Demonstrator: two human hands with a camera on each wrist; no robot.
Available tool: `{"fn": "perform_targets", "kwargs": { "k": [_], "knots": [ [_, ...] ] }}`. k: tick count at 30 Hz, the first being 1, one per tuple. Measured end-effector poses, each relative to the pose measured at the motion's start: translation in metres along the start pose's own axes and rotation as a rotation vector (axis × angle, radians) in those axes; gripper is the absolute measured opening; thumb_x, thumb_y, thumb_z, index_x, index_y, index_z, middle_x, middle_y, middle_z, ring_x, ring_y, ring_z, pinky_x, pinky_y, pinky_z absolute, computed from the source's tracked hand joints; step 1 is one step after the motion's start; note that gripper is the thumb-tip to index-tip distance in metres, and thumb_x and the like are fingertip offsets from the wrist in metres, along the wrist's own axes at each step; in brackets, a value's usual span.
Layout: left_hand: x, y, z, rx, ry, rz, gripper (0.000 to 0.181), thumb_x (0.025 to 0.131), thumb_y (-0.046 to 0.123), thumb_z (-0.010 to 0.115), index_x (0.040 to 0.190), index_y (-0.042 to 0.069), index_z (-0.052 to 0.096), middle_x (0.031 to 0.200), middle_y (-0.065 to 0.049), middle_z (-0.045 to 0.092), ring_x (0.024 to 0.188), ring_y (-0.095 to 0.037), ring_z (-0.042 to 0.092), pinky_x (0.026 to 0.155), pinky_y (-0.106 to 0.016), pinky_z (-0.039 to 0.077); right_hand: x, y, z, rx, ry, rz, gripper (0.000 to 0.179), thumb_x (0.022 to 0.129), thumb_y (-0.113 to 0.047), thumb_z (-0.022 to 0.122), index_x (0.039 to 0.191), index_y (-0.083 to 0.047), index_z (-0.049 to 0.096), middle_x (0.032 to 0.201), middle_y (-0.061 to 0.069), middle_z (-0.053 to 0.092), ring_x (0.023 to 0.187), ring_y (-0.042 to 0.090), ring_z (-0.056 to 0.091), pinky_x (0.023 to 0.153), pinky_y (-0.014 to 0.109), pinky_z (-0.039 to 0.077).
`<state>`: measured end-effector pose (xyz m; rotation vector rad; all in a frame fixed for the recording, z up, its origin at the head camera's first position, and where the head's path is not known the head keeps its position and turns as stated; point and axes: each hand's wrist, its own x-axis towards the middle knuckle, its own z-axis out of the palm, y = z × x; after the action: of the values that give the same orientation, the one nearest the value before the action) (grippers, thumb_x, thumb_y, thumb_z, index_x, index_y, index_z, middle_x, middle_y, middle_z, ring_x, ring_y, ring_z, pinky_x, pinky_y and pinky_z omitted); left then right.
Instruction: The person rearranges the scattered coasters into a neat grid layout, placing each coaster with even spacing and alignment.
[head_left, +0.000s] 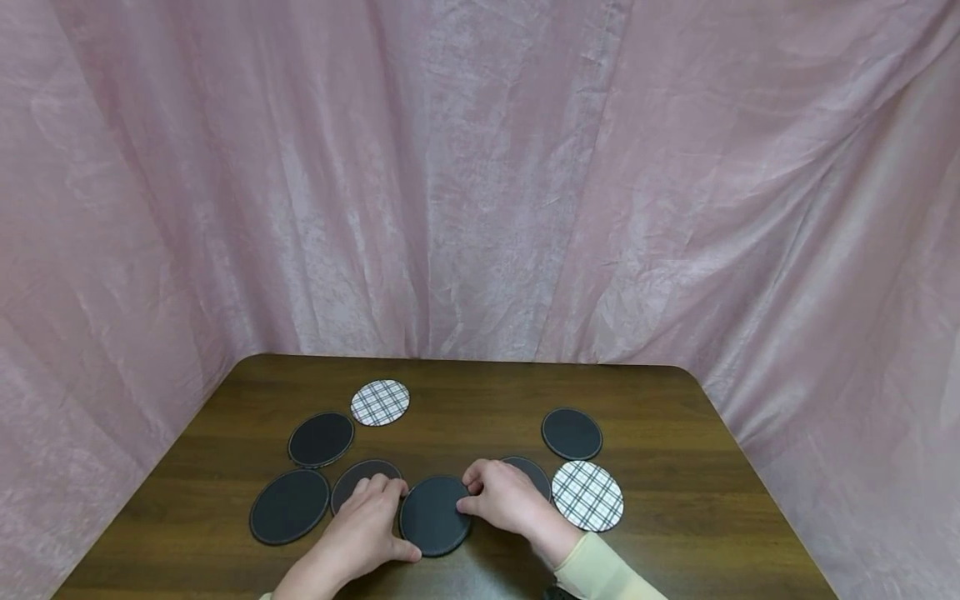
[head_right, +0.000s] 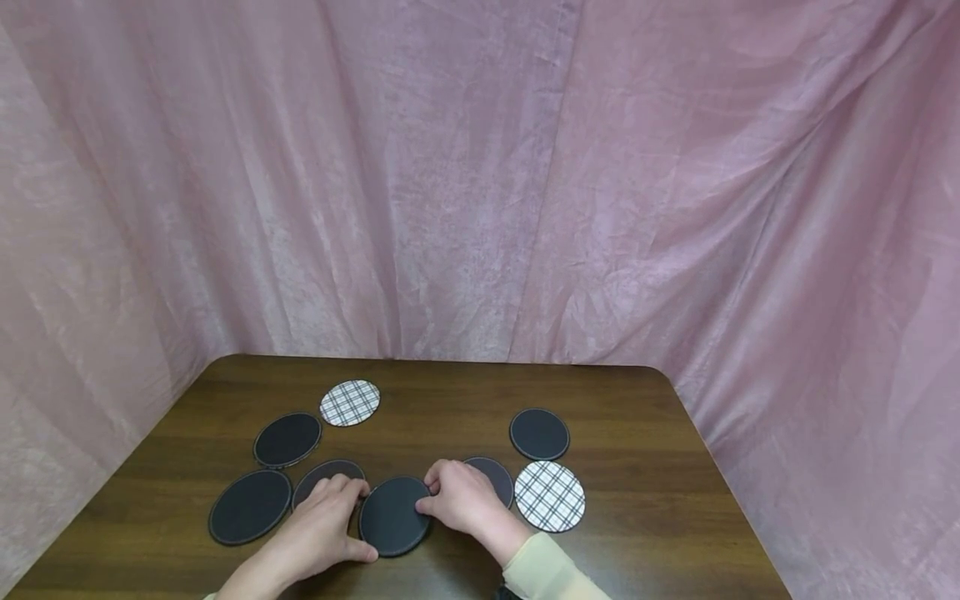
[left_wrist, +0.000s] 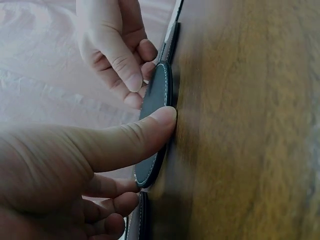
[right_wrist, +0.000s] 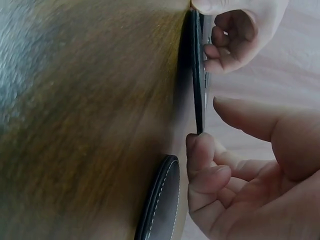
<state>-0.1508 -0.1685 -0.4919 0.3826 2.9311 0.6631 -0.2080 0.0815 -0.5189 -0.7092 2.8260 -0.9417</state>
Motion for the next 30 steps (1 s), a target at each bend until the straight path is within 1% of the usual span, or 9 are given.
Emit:
{"fn": "perform_targets", "kwargs": {
  "k": [2, 5, 7, 9, 12, 16, 21, 24, 30],
  "knots": [
    [0.0, 0.0, 0.0, -0.004, 0.005, -0.004, 0.085, 0.064, 0.042, 0.109, 0.129, 0.005, 0.068, 0.117, -0.008, 0.064, 0.103, -0.029, 0.054, 0.094, -0.055, 0.052, 0.0, -0.001, -0.002, 0.035, 0.01, 0.003, 0.024, 0.095, -0.03, 0.088, 0.108, -0.015, 0.074, 0.093, -0.008, 0.073, 0.085, 0.01, 0.067, 0.08, 0.039, 0.054],
    [0.001, 0.001, 0.0, -0.01, 0.019, -0.008, 0.084, 0.065, 0.042, 0.109, 0.128, 0.005, 0.068, 0.113, -0.006, 0.064, 0.101, -0.028, 0.055, 0.093, -0.054, 0.052, -0.005, -0.013, -0.012, 0.169, -0.012, 0.063, 0.025, 0.096, -0.023, 0.087, 0.114, -0.014, 0.072, 0.093, -0.006, 0.074, 0.079, 0.011, 0.07, 0.079, 0.039, 0.055],
    [0.001, 0.001, 0.0, -0.016, 0.028, -0.012, 0.084, 0.065, 0.042, 0.109, 0.128, 0.005, 0.067, 0.112, -0.005, 0.065, 0.101, -0.027, 0.056, 0.093, -0.054, 0.052, -0.01, -0.029, -0.025, 0.278, -0.032, 0.118, 0.027, 0.096, -0.015, 0.087, 0.116, -0.01, 0.07, 0.09, -0.004, 0.073, 0.073, 0.013, 0.07, 0.075, 0.039, 0.056],
    [0.002, 0.002, 0.0, -0.021, 0.036, -0.014, 0.084, 0.066, 0.042, 0.108, 0.129, 0.005, 0.067, 0.111, -0.004, 0.065, 0.101, -0.026, 0.056, 0.093, -0.053, 0.052, -0.012, -0.032, -0.027, 0.361, -0.04, 0.129, 0.026, 0.099, -0.01, 0.084, 0.12, -0.008, 0.069, 0.086, -0.002, 0.073, 0.065, 0.015, 0.069, 0.066, 0.036, 0.055],
    [0.002, 0.002, 0.0, -0.03, 0.047, -0.013, 0.082, 0.068, 0.041, 0.107, 0.131, 0.006, 0.067, 0.111, -0.002, 0.065, 0.1, -0.025, 0.056, 0.09, -0.051, 0.052, -0.014, -0.033, -0.029, 0.435, -0.049, 0.139, 0.024, 0.102, -0.007, 0.079, 0.123, -0.005, 0.068, 0.081, 0.0, 0.073, 0.062, 0.017, 0.067, 0.057, 0.031, 0.054],
    [0.002, 0.001, 0.0, -0.047, 0.071, -0.005, 0.074, 0.074, 0.038, 0.105, 0.13, 0.007, 0.067, 0.108, 0.0, 0.065, 0.098, -0.022, 0.055, 0.085, -0.048, 0.052, -0.014, -0.031, -0.029, 0.48, -0.047, 0.151, 0.021, 0.104, -0.006, 0.076, 0.123, -0.004, 0.067, 0.079, 0.001, 0.073, 0.062, 0.017, 0.068, 0.058, 0.03, 0.056],
    [0.001, 0.003, -0.002, -0.064, 0.106, -0.002, 0.062, 0.083, 0.036, 0.099, 0.129, 0.008, 0.069, 0.101, 0.004, 0.064, 0.096, -0.019, 0.057, 0.084, -0.045, 0.051, -0.016, -0.029, -0.031, 0.529, -0.03, 0.145, 0.019, 0.104, -0.004, 0.075, 0.121, -0.003, 0.065, 0.078, 0.004, 0.073, 0.062, 0.019, 0.068, 0.062, 0.04, 0.061],
    [0.002, 0.003, -0.002, -0.087, 0.117, -0.008, 0.055, 0.087, 0.035, 0.096, 0.128, 0.009, 0.069, 0.096, 0.007, 0.061, 0.092, -0.017, 0.055, 0.079, -0.042, 0.048, -0.017, -0.028, -0.033, 0.575, -0.029, 0.146, 0.02, 0.104, -0.003, 0.075, 0.122, -0.002, 0.065, 0.079, 0.006, 0.073, 0.063, 0.02, 0.068, 0.063, 0.044, 0.062],
    [0.006, 0.005, -0.003, -0.126, 0.135, -0.002, 0.05, 0.092, 0.033, 0.093, 0.129, 0.011, 0.068, 0.09, 0.01, 0.056, 0.083, -0.014, 0.05, 0.071, -0.035, 0.043, -0.017, -0.025, -0.038, 0.594, -0.02, 0.147, 0.022, 0.104, -0.003, 0.075, 0.123, -0.001, 0.065, 0.08, 0.006, 0.073, 0.063, 0.019, 0.068, 0.064, 0.041, 0.062]
  ]
}}
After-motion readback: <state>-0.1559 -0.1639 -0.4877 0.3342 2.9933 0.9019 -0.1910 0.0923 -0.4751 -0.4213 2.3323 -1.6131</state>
